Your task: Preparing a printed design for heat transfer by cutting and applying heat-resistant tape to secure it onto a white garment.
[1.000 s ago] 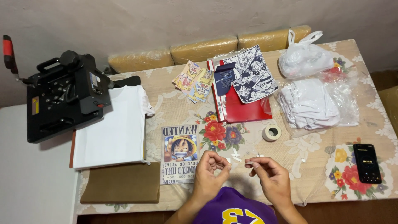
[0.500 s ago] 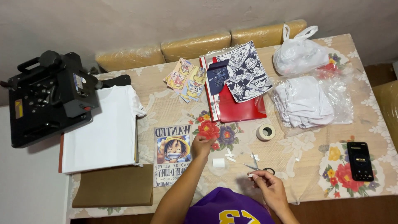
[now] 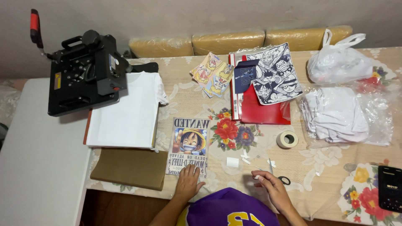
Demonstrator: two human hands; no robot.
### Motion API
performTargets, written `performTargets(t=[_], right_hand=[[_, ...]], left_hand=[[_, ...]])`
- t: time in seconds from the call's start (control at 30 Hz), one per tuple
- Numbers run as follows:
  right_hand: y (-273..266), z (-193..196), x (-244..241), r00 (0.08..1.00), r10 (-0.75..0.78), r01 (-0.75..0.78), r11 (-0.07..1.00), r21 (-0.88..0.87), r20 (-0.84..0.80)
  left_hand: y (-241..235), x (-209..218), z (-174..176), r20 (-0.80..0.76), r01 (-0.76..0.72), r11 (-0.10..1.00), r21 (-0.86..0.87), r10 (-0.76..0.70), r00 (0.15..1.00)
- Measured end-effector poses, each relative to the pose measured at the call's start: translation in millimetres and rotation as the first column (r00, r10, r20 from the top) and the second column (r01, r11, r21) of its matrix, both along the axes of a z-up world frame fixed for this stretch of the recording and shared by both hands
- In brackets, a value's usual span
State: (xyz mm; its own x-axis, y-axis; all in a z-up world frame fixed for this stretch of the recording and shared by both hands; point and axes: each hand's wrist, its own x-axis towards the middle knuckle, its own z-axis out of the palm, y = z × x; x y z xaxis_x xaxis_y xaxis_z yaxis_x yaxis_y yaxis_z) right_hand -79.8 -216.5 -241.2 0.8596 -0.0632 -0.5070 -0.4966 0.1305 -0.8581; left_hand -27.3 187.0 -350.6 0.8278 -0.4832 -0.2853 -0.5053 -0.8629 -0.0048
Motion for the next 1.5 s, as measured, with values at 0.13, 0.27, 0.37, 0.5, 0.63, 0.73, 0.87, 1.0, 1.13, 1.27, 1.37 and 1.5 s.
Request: performTargets(t=[0.13, 0.27, 0.37, 0.5, 0.63, 0.73, 0.87, 1.0, 1.13, 1.27, 1.37, 1.5], right_hand=[[5.5, 2.1, -4.4, 1.000, -0.024, 0.024, 1.000, 0.015, -0.007], [25.5, 3.5, -10.6, 0.997, -0.059, 0.060, 0.998, 0.008, -0.049], [50.0, 4.6, -18.7, 0.993, -0.086, 0.088, 0.996, 0.009, -0.086], [105.9, 22.9, -26.3, 0.981, -0.157, 0.158, 0.987, 0.004, -0.111], [165.6, 18.3, -34.0, 0.959, -0.263, 0.267, 0.963, 0.029, -0.108], [201.0, 1.4, -33.5, 0.934, -0.339, 0.354, 0.922, 0.156, -0.115], [244.4, 0.8, -22.8, 0.960, -0.270, 0.278, 0.922, 0.270, -0.067], [276.0, 7.1, 6.4, 0.983, -0.110, 0.053, 0.938, 0.344, 0.149], [301.4, 36.2, 42.2, 0.970, 0.016, -0.092, 0.948, 0.305, 0.244], [321.6, 44.2, 81.5, 0.923, 0.182, -0.280, 0.921, 0.269, 0.338], [333.3, 30.0, 99.2, 0.928, 0.255, -0.322, 0.915, 0.242, 0.272], [347.7, 11.9, 103.1, 0.949, 0.268, -0.301, 0.927, 0.223, 0.165]], left_hand=[[12.1, 1.6, -8.4, 0.110, 0.174, 0.981, -0.082, -0.165, 0.980], [26.2, 13.5, -6.6, 0.128, 0.344, 0.937, -0.065, -0.334, 0.934], [32.1, 25.6, -7.0, 0.210, 0.397, 0.916, -0.057, -0.377, 0.902], [30.2, 42.6, -28.1, 0.392, 0.360, 0.907, -0.217, -0.257, 0.884], [31.4, 58.3, 20.8, 0.381, 0.240, 0.863, -0.444, -0.060, 0.923], [53.5, 70.4, 98.7, 0.307, 0.117, 0.671, -0.732, 0.172, 0.936], [110.1, 81.8, 148.6, -0.272, -0.329, 0.054, -0.943, 0.449, 0.851], [162.3, 86.4, 198.5, -0.871, -0.500, -0.761, -0.413, 0.171, 0.460], [174.8, 71.4, 234.4, -0.938, -0.451, -0.852, -0.268, 0.122, 0.326], [186.4, 83.0, 208.3, -0.956, -0.248, -0.948, -0.199, 0.133, 0.260], [203.3, 97.3, 149.7, -0.983, -0.162, -0.973, -0.166, 0.149, 0.107], [227.1, 94.7, 57.3, -0.968, -0.163, -0.957, -0.240, 0.249, -0.038]])
